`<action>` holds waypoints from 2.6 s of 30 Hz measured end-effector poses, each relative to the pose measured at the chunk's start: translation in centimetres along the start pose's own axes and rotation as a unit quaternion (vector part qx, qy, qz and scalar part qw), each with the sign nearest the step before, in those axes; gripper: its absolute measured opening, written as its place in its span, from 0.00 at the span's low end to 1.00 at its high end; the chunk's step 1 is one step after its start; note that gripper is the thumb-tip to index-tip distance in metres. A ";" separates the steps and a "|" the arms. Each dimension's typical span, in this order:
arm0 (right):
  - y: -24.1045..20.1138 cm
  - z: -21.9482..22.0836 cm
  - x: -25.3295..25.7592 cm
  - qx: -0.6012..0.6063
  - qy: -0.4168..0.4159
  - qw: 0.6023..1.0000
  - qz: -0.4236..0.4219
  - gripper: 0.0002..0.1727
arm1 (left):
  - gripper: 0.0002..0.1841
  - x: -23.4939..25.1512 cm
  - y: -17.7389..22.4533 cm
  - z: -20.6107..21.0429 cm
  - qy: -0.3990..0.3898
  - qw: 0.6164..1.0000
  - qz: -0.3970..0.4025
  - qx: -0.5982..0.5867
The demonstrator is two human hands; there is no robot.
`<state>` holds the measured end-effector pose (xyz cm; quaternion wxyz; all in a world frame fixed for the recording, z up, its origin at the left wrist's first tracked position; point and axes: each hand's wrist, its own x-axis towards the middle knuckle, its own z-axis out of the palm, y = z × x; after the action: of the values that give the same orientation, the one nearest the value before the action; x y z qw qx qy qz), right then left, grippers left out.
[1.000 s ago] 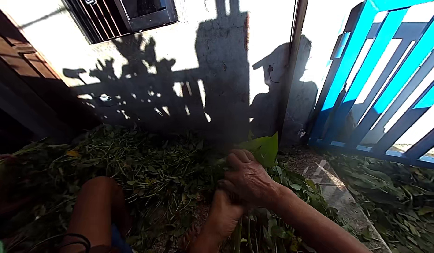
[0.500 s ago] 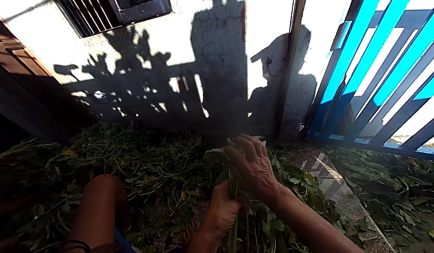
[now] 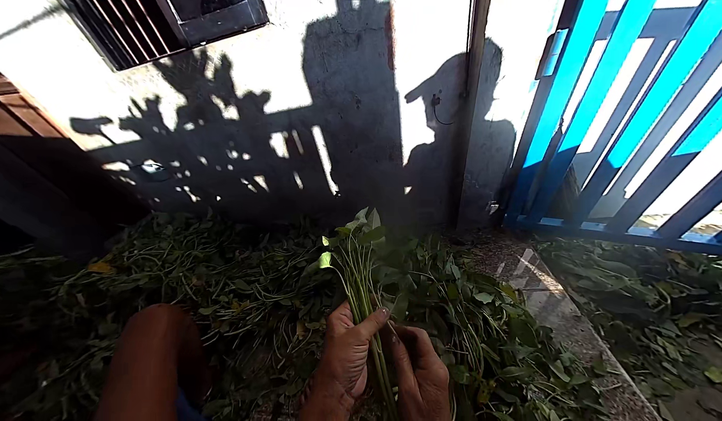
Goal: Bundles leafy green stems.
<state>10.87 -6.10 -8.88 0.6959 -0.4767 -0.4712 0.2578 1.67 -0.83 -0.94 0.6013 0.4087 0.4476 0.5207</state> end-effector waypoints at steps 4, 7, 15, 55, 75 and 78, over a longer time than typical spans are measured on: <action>0.3 0.3 0.7 -0.096 -0.014 0.993 -0.064 0.08 | 0.13 -0.1 0.3 0.0 0.032 0.999 0.018 0.023; 1.0 0.3 0.3 -0.127 -0.033 0.986 -0.100 0.18 | 0.10 0.1 0.4 -0.1 0.070 0.996 0.040 0.035; 18.7 -12.5 5.4 -0.457 0.004 0.811 0.364 0.26 | 0.14 0.0 2.8 -0.8 0.200 0.977 0.010 -0.067; 4.2 -7.2 -2.4 -0.038 -0.158 0.973 0.166 0.14 | 0.14 0.0 1.8 -0.7 0.136 0.991 0.013 -0.013; 3.5 -6.2 -2.9 -0.197 -0.139 0.970 -0.021 0.11 | 0.13 -0.5 0.6 -0.3 -0.017 0.998 0.030 0.046; 3.8 -6.2 -3.0 -0.204 -0.127 0.970 -0.031 0.11 | 0.14 -0.5 0.5 -0.4 -0.036 0.998 0.023 0.051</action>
<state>15.51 -9.59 -14.18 0.5260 -0.5577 -0.6125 0.1928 1.14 -1.26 -0.50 0.5831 0.4680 0.4417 0.4958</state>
